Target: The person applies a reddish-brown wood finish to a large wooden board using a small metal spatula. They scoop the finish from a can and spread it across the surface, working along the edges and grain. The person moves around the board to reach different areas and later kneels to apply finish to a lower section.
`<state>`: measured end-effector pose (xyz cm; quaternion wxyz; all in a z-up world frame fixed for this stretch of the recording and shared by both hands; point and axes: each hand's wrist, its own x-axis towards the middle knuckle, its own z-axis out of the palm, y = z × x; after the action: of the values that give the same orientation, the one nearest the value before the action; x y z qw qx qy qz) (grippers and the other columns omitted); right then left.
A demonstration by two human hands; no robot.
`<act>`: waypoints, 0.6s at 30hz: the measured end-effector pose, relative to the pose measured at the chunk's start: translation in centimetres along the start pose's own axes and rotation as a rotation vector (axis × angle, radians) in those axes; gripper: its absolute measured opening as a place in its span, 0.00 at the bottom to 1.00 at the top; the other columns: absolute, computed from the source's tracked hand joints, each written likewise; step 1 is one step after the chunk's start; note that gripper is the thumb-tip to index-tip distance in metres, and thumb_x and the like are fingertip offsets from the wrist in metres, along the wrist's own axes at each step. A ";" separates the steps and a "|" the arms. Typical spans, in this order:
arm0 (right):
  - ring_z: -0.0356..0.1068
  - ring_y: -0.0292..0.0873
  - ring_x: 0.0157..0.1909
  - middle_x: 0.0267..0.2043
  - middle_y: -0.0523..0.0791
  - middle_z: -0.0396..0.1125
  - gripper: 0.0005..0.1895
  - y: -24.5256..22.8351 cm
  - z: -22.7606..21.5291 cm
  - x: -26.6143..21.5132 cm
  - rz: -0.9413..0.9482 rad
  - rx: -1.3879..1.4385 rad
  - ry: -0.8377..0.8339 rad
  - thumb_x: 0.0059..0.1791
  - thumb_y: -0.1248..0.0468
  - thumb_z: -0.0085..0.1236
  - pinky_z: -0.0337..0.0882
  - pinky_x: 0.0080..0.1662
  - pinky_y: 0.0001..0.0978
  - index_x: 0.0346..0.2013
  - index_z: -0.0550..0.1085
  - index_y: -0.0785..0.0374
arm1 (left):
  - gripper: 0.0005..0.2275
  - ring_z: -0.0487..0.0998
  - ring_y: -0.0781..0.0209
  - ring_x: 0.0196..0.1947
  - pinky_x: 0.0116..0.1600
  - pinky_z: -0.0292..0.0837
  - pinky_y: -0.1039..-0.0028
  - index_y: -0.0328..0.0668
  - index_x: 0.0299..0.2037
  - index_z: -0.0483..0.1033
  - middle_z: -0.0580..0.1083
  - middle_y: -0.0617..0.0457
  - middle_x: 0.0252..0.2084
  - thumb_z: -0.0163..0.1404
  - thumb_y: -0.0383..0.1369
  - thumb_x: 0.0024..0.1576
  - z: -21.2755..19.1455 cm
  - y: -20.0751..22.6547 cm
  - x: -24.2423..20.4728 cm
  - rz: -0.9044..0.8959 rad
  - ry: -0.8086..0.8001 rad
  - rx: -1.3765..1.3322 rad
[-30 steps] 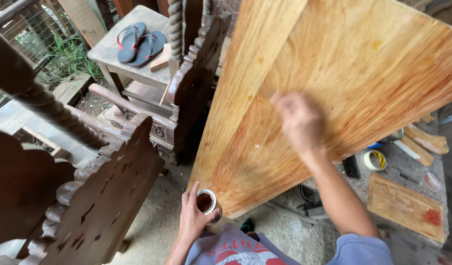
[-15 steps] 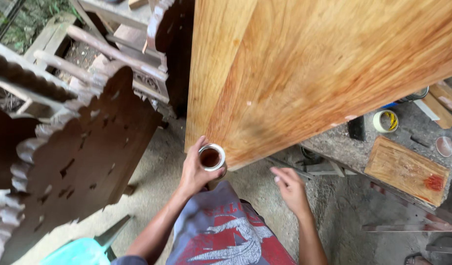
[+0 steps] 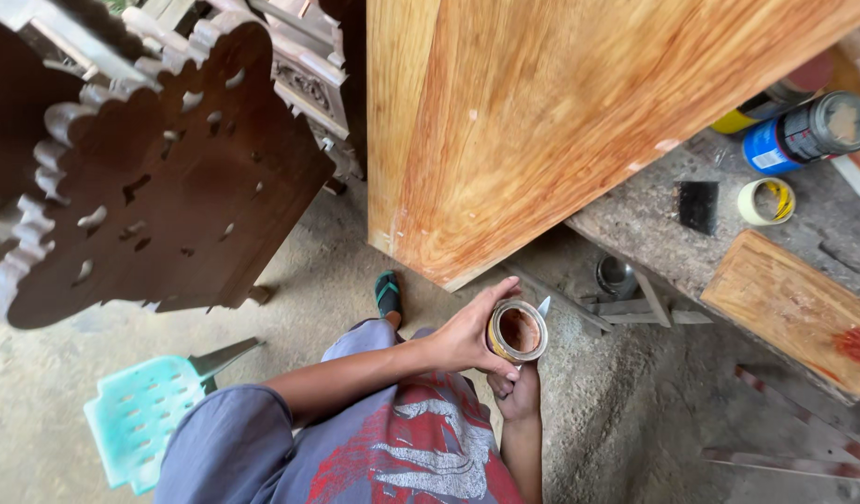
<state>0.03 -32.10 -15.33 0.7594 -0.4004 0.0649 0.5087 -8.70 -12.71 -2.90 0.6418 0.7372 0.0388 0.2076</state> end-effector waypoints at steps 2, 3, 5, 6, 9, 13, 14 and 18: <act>0.50 0.29 0.12 0.27 0.38 0.65 0.23 0.3 -1.3 -0.4 0.052 0.041 0.005 0.59 0.46 0.33 0.49 0.15 0.20 0.58 0.66 0.57 | 0.56 0.70 0.48 0.66 0.69 0.64 0.65 0.31 0.73 0.48 0.69 0.42 0.63 0.72 0.43 0.36 1.3 -0.4 -1.6 -0.152 -0.045 -0.096; 0.50 0.28 0.12 0.26 0.38 0.65 0.23 0.2 -1.7 -0.6 0.044 -0.031 0.022 0.59 0.47 0.34 0.49 0.15 0.20 0.58 0.67 0.58 | 0.54 0.72 0.48 0.64 0.68 0.65 0.65 0.31 0.72 0.52 0.70 0.42 0.61 0.72 0.42 0.36 1.6 -0.6 -2.0 -0.173 -0.053 -0.060; 0.49 0.28 0.12 0.25 0.39 0.65 0.22 -0.2 -2.1 -1.1 0.025 -0.176 0.057 0.59 0.49 0.36 0.49 0.15 0.20 0.57 0.69 0.59 | 0.49 0.75 0.49 0.62 0.66 0.69 0.66 0.32 0.68 0.59 0.73 0.42 0.58 0.72 0.42 0.35 1.7 -1.0 -3.0 -0.217 -0.071 0.008; 0.49 0.27 0.15 0.26 0.39 0.64 0.21 -0.5 -1.9 -1.1 -0.051 -0.363 0.083 0.58 0.53 0.39 0.49 0.17 0.20 0.60 0.70 0.60 | 0.49 0.75 0.48 0.61 0.66 0.69 0.66 0.32 0.67 0.59 0.73 0.41 0.58 0.71 0.42 0.35 1.5 -1.1 -3.5 -0.219 -0.029 0.085; 0.51 0.26 0.20 0.31 0.39 0.66 0.21 -2.2 -0.4 -1.3 -0.261 -0.771 0.177 0.57 0.62 0.45 0.51 0.21 0.19 0.64 0.70 0.62 | 0.46 0.74 0.47 0.60 0.65 0.68 0.65 0.34 0.65 0.61 0.72 0.40 0.57 0.70 0.41 0.36 0.4 -1.4 -4.8 -0.243 0.070 0.258; 0.60 0.28 0.26 0.35 0.42 0.68 0.20 -4.7 2.7 -3.3 -0.494 -0.927 0.194 0.57 0.67 0.50 0.61 0.27 0.21 0.65 0.70 0.63 | 0.44 0.72 0.43 0.60 0.64 0.67 0.63 0.35 0.64 0.62 0.71 0.39 0.56 0.70 0.40 0.36 -1.7 -1.4 -6.4 -0.263 0.140 0.361; 0.63 0.30 0.29 0.35 0.44 0.66 0.21 -5.0 3.8 -3.7 -0.563 -0.972 0.164 0.56 0.69 0.53 0.64 0.30 0.22 0.65 0.71 0.64 | 0.44 0.71 0.42 0.60 0.64 0.66 0.62 0.35 0.64 0.61 0.71 0.38 0.56 0.70 0.39 0.35 -2.1 -1.4 -6.7 -0.249 0.154 0.389; 0.71 0.35 0.38 0.49 0.46 0.69 0.18 -5.4 8.8 -5.0 -0.848 -1.304 -0.119 0.52 0.72 0.56 0.73 0.38 0.25 0.57 0.76 0.62 | 0.41 0.72 0.42 0.58 0.63 0.68 0.62 0.37 0.62 0.63 0.72 0.40 0.54 0.69 0.39 0.37 -3.3 -1.1 -6.9 -0.267 0.154 0.420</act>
<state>-0.56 -30.64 -3.98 0.5024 -0.7287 -0.4466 0.1309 -15.90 -11.71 -5.40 0.4914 0.8248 0.2267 0.1640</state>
